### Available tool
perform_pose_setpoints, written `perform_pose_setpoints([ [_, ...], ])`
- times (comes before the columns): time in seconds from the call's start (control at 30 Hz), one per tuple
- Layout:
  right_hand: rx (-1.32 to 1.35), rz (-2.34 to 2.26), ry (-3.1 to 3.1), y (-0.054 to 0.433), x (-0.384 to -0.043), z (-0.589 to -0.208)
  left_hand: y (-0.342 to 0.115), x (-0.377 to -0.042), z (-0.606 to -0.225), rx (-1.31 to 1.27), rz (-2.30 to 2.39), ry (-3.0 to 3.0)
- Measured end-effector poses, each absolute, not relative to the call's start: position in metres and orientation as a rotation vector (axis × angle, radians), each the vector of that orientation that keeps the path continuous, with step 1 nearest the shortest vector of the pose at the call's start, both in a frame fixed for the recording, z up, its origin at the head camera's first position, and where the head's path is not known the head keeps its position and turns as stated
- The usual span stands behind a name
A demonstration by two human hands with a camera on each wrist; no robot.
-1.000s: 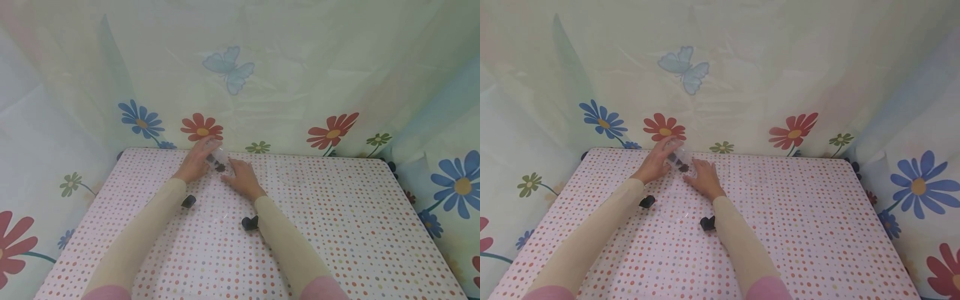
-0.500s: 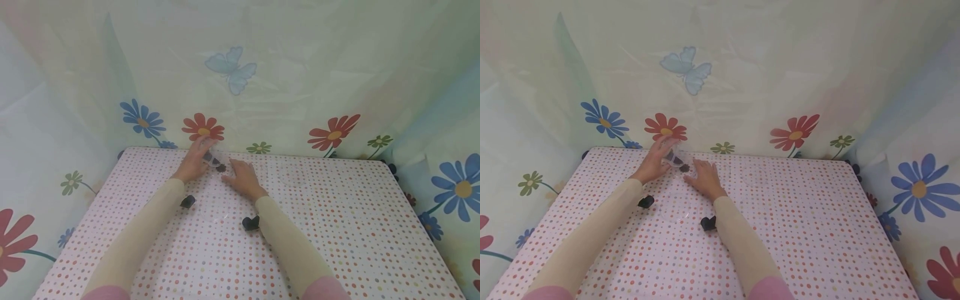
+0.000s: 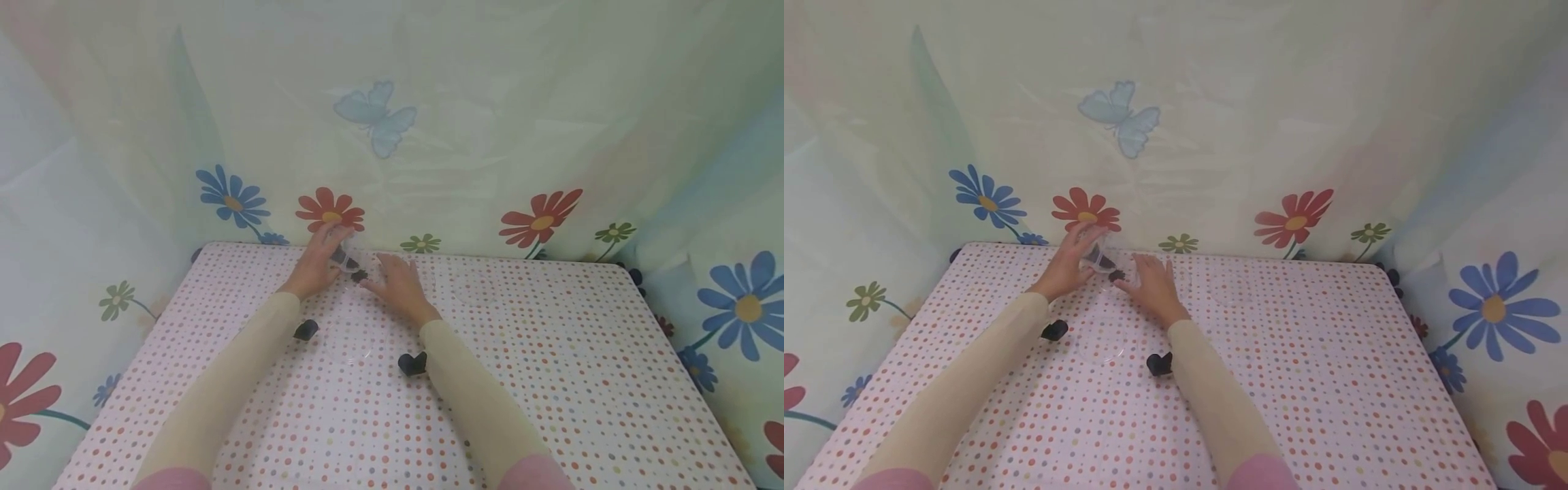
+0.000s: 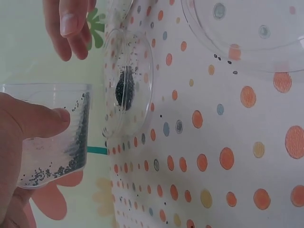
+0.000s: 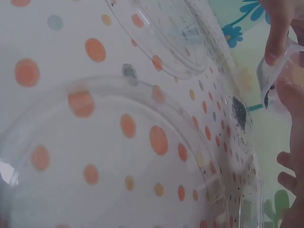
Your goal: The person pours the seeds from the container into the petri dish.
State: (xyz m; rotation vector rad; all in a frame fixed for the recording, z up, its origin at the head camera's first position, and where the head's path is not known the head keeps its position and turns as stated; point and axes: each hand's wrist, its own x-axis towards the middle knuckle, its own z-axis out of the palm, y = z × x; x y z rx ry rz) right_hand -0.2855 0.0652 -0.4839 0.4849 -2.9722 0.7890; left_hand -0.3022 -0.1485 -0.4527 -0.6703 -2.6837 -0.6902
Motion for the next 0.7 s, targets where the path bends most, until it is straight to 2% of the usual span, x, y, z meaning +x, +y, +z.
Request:
perform_pose_setpoints([
  [0.7, 0.536, 0.773, -2.933, 0.097, -0.28, -0.478, -0.137, -0.304, -0.45, -0.713, -0.686, -2.671],
])
